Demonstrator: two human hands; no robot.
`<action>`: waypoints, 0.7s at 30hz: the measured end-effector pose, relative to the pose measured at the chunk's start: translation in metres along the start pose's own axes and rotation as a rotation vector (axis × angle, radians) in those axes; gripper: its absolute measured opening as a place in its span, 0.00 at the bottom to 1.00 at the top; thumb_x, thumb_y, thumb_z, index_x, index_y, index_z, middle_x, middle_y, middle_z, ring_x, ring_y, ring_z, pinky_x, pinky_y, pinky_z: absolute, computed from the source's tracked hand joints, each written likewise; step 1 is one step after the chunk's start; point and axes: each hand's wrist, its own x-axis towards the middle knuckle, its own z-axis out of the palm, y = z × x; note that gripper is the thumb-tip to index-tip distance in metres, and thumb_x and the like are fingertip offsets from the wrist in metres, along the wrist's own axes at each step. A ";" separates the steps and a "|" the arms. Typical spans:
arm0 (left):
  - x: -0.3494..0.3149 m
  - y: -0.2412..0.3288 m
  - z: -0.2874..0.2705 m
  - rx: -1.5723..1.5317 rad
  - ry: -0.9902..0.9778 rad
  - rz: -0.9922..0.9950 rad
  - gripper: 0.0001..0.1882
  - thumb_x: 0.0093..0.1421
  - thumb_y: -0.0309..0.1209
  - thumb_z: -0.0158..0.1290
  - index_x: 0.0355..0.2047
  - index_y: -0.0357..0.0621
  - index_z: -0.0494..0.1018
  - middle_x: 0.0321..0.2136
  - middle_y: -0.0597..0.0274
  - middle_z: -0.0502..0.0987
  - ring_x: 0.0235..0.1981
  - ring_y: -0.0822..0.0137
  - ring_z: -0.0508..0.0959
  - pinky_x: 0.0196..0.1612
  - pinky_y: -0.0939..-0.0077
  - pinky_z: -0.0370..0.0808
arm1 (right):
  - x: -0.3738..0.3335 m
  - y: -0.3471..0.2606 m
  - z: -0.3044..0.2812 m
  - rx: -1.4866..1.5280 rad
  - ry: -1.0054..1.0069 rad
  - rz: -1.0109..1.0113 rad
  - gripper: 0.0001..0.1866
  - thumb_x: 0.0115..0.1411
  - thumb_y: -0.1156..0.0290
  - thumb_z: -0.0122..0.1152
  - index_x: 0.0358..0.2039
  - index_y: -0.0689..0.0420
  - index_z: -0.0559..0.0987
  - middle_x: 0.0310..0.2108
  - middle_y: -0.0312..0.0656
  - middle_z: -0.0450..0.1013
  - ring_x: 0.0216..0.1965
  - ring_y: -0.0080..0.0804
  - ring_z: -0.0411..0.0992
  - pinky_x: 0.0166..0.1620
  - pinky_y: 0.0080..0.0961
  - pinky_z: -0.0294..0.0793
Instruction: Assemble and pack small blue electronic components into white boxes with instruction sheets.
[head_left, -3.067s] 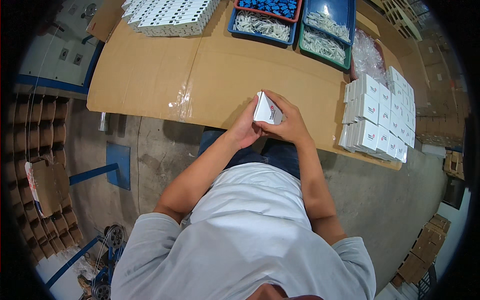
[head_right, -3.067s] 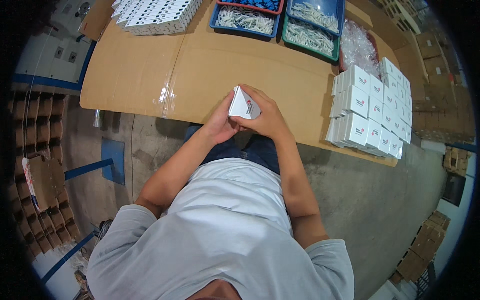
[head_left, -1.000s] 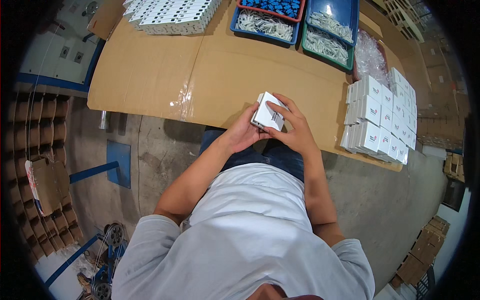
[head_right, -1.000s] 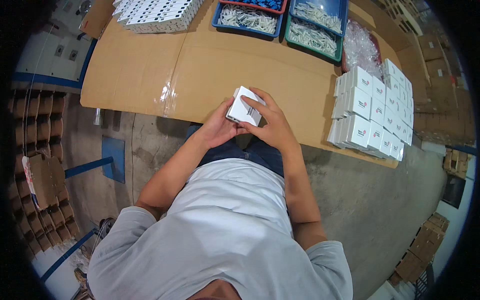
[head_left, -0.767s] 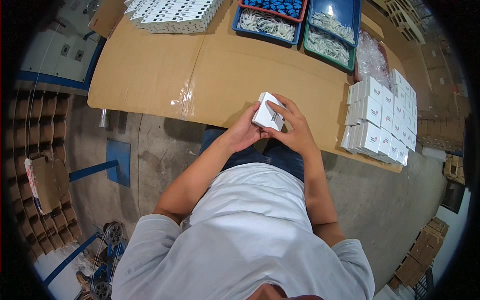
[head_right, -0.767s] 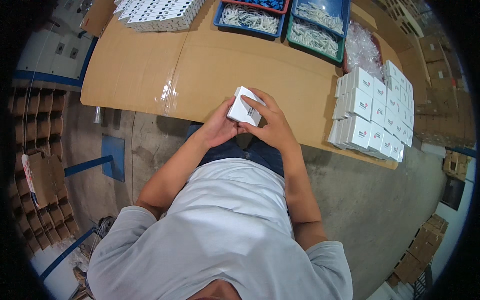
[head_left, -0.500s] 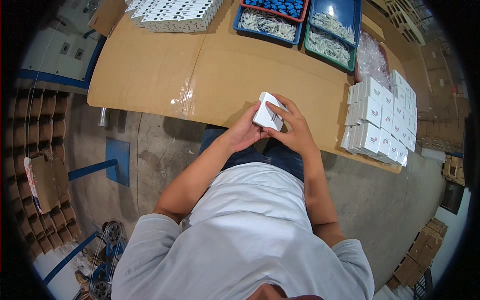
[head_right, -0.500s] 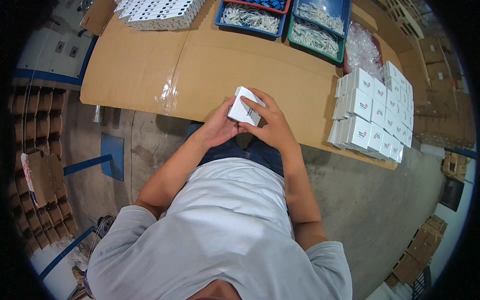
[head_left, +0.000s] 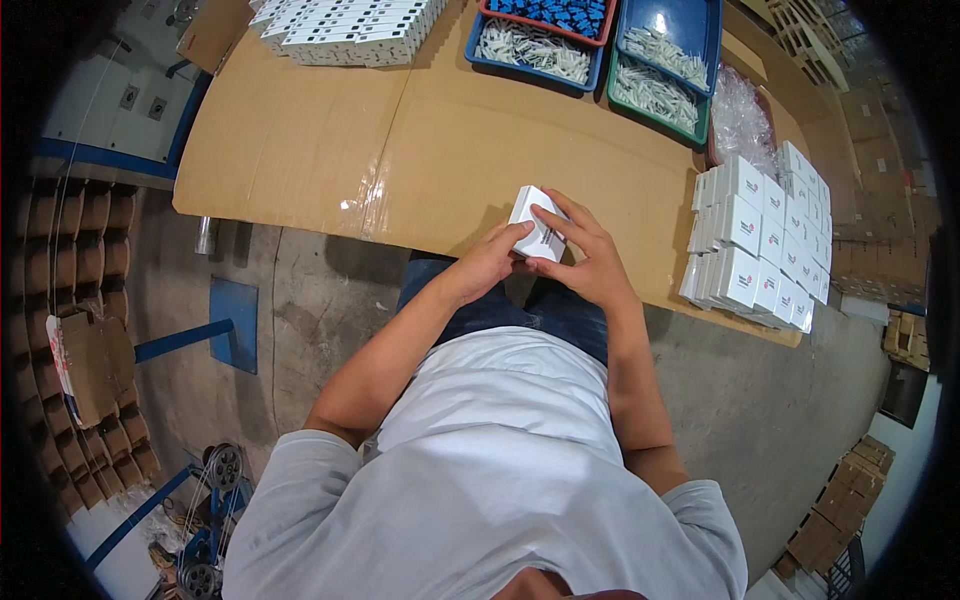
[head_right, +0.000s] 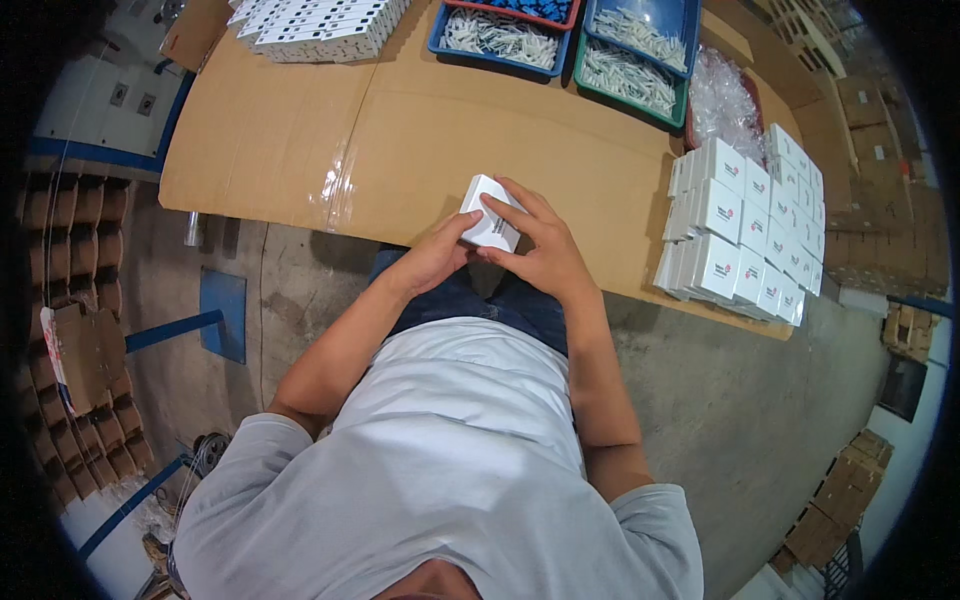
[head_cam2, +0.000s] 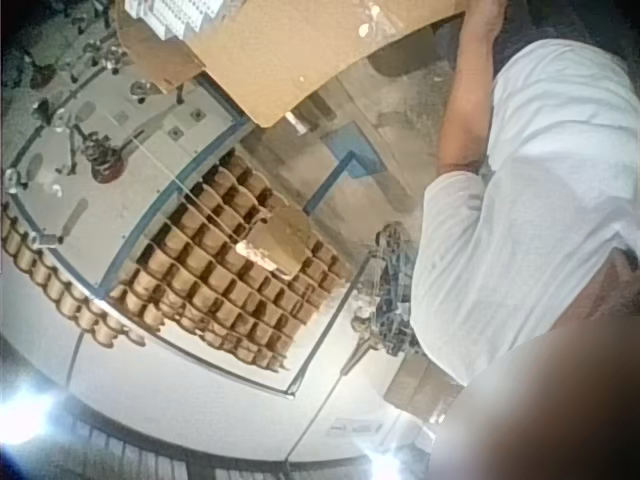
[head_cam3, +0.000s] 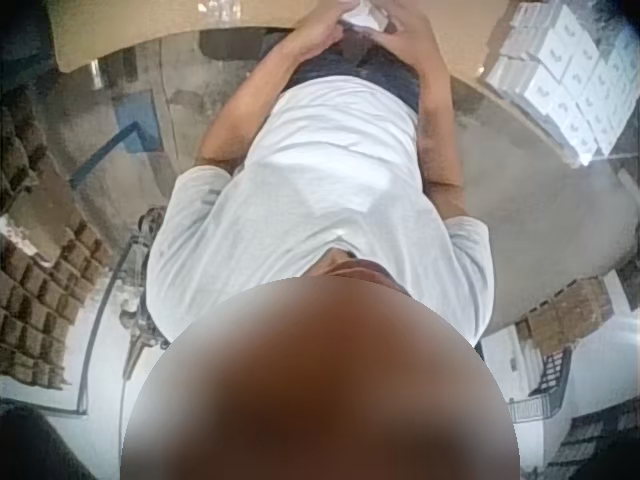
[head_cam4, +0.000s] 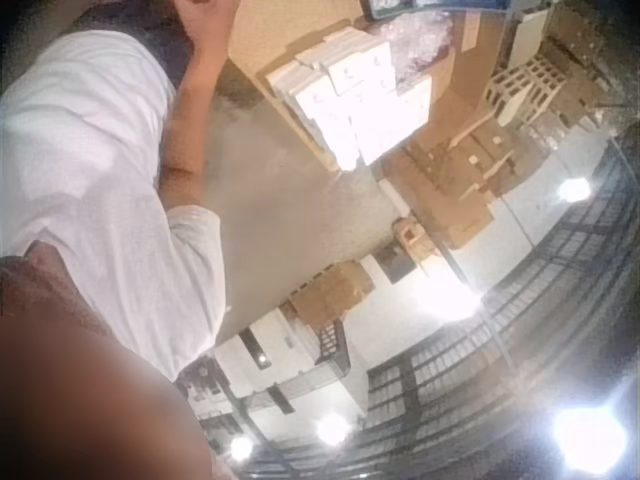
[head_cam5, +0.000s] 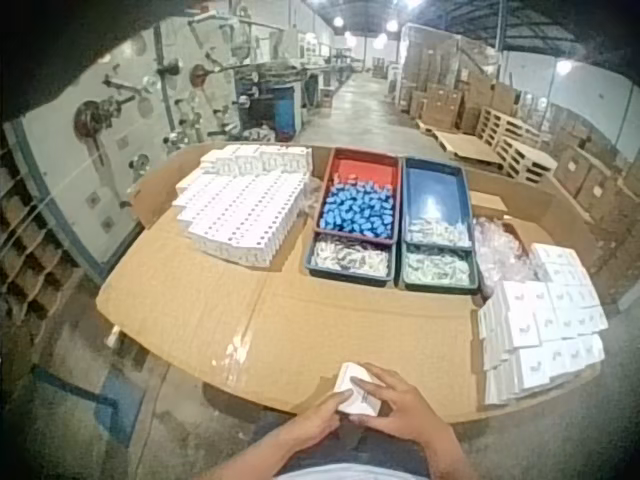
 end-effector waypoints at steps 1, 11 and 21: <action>0.000 0.000 0.001 0.000 0.000 0.000 0.26 0.74 0.45 0.43 0.64 0.40 0.63 0.53 0.56 0.75 0.53 0.65 0.77 0.57 0.64 0.75 | -0.001 0.002 -0.001 0.000 0.000 0.000 0.37 0.47 0.70 0.78 0.61 0.50 0.78 0.65 0.47 0.69 0.64 0.45 0.68 0.64 0.36 0.68; -0.011 0.000 0.023 0.402 -0.018 -0.035 0.23 0.74 0.43 0.44 0.61 0.42 0.68 0.48 0.65 0.76 0.47 0.73 0.73 0.48 0.72 0.72 | -0.002 0.034 -0.002 0.389 0.066 0.258 0.15 0.63 0.73 0.66 0.51 0.60 0.81 0.38 0.35 0.75 0.40 0.23 0.71 0.45 0.21 0.69; -0.008 -0.006 0.020 0.522 -0.057 -0.002 0.24 0.74 0.40 0.44 0.61 0.35 0.68 0.51 0.58 0.77 0.53 0.68 0.74 0.59 0.72 0.68 | -0.011 0.043 -0.007 0.406 -0.010 0.341 0.08 0.63 0.73 0.66 0.42 0.60 0.81 0.36 0.31 0.73 0.35 0.19 0.67 0.39 0.19 0.67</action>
